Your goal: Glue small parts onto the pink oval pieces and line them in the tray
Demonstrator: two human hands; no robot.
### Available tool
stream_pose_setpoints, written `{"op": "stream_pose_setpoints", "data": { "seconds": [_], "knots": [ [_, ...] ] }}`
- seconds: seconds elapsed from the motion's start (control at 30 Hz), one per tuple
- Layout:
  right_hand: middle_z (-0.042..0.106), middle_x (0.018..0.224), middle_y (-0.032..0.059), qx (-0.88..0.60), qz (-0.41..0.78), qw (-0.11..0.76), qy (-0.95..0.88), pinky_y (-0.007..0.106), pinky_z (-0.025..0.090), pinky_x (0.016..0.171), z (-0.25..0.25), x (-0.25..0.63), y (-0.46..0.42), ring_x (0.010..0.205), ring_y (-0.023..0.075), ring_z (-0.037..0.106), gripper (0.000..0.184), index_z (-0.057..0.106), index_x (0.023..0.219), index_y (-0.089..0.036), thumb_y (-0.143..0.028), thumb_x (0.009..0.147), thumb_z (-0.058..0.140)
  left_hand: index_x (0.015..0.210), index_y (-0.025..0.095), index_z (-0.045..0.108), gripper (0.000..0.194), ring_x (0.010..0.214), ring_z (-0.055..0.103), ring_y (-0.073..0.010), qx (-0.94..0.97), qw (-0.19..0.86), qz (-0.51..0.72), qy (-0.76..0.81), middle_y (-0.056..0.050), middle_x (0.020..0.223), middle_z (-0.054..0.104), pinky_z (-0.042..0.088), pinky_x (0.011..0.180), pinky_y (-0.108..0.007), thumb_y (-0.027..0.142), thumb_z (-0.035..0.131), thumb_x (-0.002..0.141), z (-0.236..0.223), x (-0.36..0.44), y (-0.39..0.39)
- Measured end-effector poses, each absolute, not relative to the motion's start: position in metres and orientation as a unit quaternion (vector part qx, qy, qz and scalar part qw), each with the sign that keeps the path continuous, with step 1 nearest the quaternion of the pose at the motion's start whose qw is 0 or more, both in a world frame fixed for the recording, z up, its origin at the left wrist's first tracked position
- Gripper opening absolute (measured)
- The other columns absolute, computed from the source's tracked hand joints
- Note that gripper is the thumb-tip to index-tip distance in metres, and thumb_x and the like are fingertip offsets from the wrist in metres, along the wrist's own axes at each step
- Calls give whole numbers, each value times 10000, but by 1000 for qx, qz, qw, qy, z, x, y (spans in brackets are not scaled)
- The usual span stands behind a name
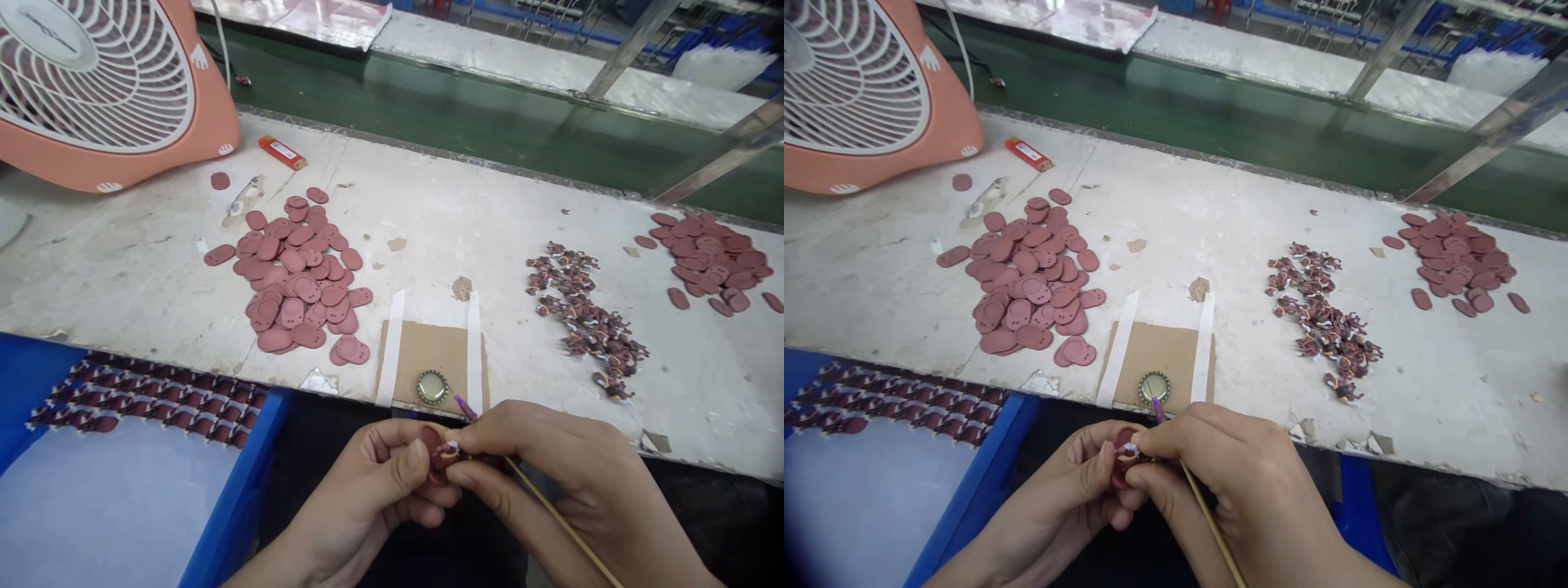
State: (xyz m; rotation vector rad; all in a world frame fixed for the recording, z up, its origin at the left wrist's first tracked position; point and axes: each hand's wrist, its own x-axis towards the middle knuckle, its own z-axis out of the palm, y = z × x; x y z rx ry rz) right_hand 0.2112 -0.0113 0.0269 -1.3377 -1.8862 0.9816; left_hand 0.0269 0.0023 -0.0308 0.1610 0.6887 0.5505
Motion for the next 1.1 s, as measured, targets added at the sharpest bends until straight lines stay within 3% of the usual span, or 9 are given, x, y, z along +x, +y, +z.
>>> {"op": "stream_pose_setpoints", "data": {
  "seconds": [0.3,1.1],
  "knots": [
    [651,763,-39,-500,335,318,-732,197,514,557,23,209,-10,605,99,631,105,646,950,-235,-134,934,622,782,120,794,251,511,618,-37,33,904,272,328,0,598,694,511,504,-87,338,880,691,-29,32,-1],
    [666,801,-26,-483,312,336,-746,118,488,635,22,205,-3,666,54,635,67,669,934,-170,-112,924,635,766,109,796,241,543,672,-51,-21,896,298,328,-14,632,749,574,519,-106,292,905,652,-26,34,0]
  ]
}}
